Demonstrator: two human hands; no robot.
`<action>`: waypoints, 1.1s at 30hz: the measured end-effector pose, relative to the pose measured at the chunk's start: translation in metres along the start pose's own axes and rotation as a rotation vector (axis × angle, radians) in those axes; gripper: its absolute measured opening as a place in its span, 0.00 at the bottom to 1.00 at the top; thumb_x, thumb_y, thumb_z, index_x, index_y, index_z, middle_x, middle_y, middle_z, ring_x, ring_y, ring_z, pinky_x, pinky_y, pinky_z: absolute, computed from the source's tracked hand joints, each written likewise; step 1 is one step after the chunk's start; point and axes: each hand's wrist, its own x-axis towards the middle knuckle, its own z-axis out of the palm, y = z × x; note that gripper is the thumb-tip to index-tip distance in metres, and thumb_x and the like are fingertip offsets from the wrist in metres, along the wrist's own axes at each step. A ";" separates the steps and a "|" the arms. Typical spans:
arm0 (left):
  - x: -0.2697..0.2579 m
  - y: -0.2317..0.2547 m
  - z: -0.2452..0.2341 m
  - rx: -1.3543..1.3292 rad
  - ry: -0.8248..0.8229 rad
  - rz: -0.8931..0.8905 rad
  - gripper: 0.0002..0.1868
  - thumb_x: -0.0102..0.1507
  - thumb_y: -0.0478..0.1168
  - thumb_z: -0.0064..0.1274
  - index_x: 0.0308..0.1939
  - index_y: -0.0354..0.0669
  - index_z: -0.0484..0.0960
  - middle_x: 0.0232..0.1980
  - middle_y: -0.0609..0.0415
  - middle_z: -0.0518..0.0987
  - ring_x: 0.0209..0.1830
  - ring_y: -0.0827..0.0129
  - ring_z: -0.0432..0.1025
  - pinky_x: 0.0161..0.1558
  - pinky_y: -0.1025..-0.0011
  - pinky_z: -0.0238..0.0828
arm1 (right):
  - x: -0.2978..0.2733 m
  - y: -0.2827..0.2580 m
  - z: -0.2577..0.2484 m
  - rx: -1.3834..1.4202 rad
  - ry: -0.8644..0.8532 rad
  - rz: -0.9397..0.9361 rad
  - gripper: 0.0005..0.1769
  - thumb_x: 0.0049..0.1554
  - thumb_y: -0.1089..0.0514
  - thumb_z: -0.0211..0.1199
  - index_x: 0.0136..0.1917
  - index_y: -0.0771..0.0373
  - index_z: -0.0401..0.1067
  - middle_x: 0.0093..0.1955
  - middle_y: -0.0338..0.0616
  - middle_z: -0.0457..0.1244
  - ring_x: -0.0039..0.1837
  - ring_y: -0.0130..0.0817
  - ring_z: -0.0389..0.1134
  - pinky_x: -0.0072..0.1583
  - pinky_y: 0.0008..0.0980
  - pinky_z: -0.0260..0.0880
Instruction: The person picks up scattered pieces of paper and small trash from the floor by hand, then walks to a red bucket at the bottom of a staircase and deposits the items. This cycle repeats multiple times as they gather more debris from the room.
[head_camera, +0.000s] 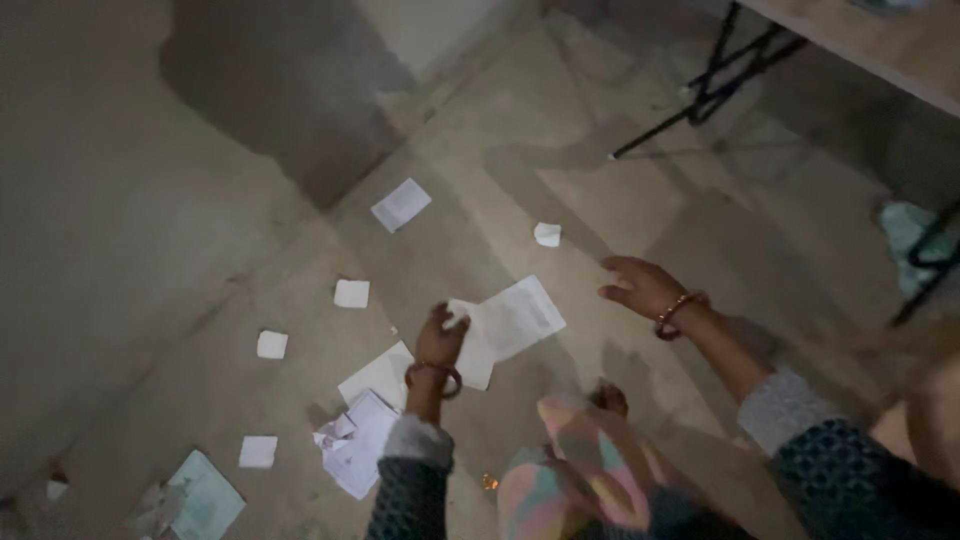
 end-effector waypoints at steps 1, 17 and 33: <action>0.007 -0.009 0.011 -0.076 0.012 -0.079 0.38 0.60 0.52 0.62 0.70 0.39 0.70 0.65 0.42 0.79 0.64 0.53 0.74 0.61 0.64 0.72 | 0.025 0.013 0.001 0.027 -0.027 0.059 0.36 0.56 0.43 0.66 0.73 0.56 0.65 0.74 0.45 0.61 0.70 0.40 0.66 0.70 0.38 0.65; 0.097 -0.227 0.197 -0.397 -0.046 -0.531 0.40 0.54 0.49 0.66 0.69 0.49 0.70 0.67 0.46 0.76 0.60 0.57 0.76 0.58 0.65 0.75 | 0.257 0.209 0.151 -0.065 -0.468 0.418 0.30 0.62 0.44 0.58 0.75 0.49 0.65 0.63 0.49 0.70 0.58 0.43 0.73 0.61 0.44 0.76; 0.206 -0.457 0.369 -0.033 0.015 -0.703 0.63 0.50 0.60 0.69 0.78 0.41 0.50 0.81 0.32 0.41 0.76 0.43 0.54 0.72 0.59 0.58 | 0.393 0.423 0.436 -0.350 -0.477 0.292 0.48 0.61 0.46 0.59 0.84 0.61 0.39 0.84 0.54 0.42 0.80 0.51 0.50 0.76 0.43 0.54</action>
